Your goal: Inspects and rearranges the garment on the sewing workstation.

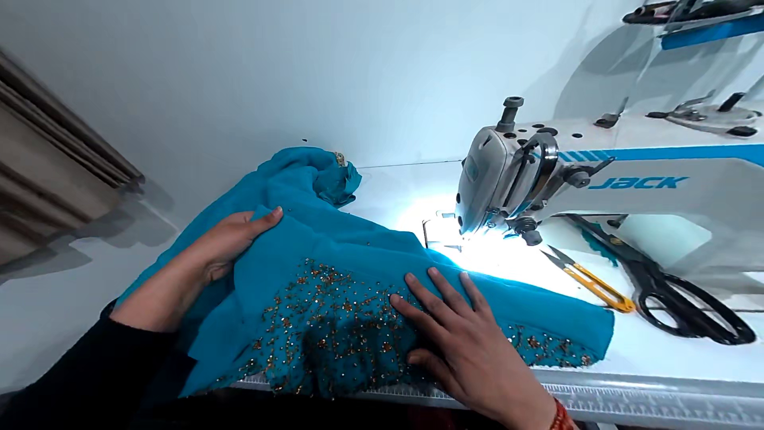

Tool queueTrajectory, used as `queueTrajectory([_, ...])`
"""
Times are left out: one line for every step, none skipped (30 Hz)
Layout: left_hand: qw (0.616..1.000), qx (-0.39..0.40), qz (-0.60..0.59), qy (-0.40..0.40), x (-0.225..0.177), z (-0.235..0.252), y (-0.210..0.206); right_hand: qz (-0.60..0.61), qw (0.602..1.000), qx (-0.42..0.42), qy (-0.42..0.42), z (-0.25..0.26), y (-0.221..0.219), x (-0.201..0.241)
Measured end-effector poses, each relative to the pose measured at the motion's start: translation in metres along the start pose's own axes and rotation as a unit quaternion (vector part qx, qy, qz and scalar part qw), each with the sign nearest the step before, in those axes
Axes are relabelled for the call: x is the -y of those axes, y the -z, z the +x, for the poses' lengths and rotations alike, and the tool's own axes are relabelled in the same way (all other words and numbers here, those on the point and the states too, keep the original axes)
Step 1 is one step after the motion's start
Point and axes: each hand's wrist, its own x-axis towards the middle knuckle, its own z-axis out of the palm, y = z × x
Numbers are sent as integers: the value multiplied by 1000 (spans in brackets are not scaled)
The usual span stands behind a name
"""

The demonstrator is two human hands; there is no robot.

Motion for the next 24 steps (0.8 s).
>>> queueTrajectory([999,-30,11,-26,-1,-3,0,5,1000,6,-14,-3,-4,-2])
queueTrajectory([995,-61,37,-69,0,-4,4,10,999,14,-30,-7,-7,-6])
queueTrajectory([986,-87,73,-120,2,-4,11,13,999,25,-46,-12,-9,-10])
queueTrajectory([972,-112,115,-174,6,-2,19,16,998,35,-55,-16,-10,-14])
queueTrajectory([959,-125,146,-210,10,1,24,17,997,43,-59,-19,-9,-17])
queueTrajectory([951,-130,169,-224,14,4,28,19,997,48,-56,-21,-7,-18])
queueTrajectory([948,-128,186,-223,18,8,30,23,997,48,-50,-23,-5,-19])
queueTrajectory([947,-126,201,-217,23,11,31,31,998,46,-44,-25,-1,-20])
queueTrajectory([943,-129,216,-218,26,13,32,44,997,39,-42,-27,5,-22])
queueTrajectory([933,-136,238,-234,29,15,35,59,997,23,-48,-29,14,-24])
queueTrajectory([919,-139,266,-256,29,13,37,71,996,3,-60,-33,25,-28])
queueTrajectory([905,-138,289,-280,28,8,39,76,994,-20,-82,-38,36,-33])
queueTrajectory([890,-138,306,-308,26,2,38,71,991,-44,-109,-44,48,-39])
queueTrajectory([876,-132,320,-336,23,-3,36,60,986,-68,-137,-50,59,-48])
queueTrajectory([861,-118,334,-365,19,-6,33,45,980,-93,-168,-55,68,-58])
queueTrajectory([848,-92,348,-388,16,-8,29,30,973,-112,-200,-59,75,-68])
queueTrajectory([839,-61,361,-402,14,-8,24,23,965,-115,-236,-63,79,-79])
queueTrajectory([835,-24,374,-403,12,-6,19,27,954,-109,-277,-66,80,-88])
queueTrajectory([835,13,389,-388,10,-2,14,46,943,-93,-317,-68,80,-96])
queueTrajectory([838,43,405,-362,8,1,9,78,931,-73,-350,-69,78,-102])
queueTrajectory([839,65,424,-333,6,6,5,122,917,-54,-376,-69,76,-106])
queueTrajectory([838,81,443,-309,5,10,2,169,901,-39,-399,-68,75,-108])
queueTrajectory([835,88,455,-296,4,14,0,211,883,-30,-419,-66,72,-110])
queueTrajectory([835,94,462,-285,1,15,-1,249,866,-25,-433,-64,71,-110])
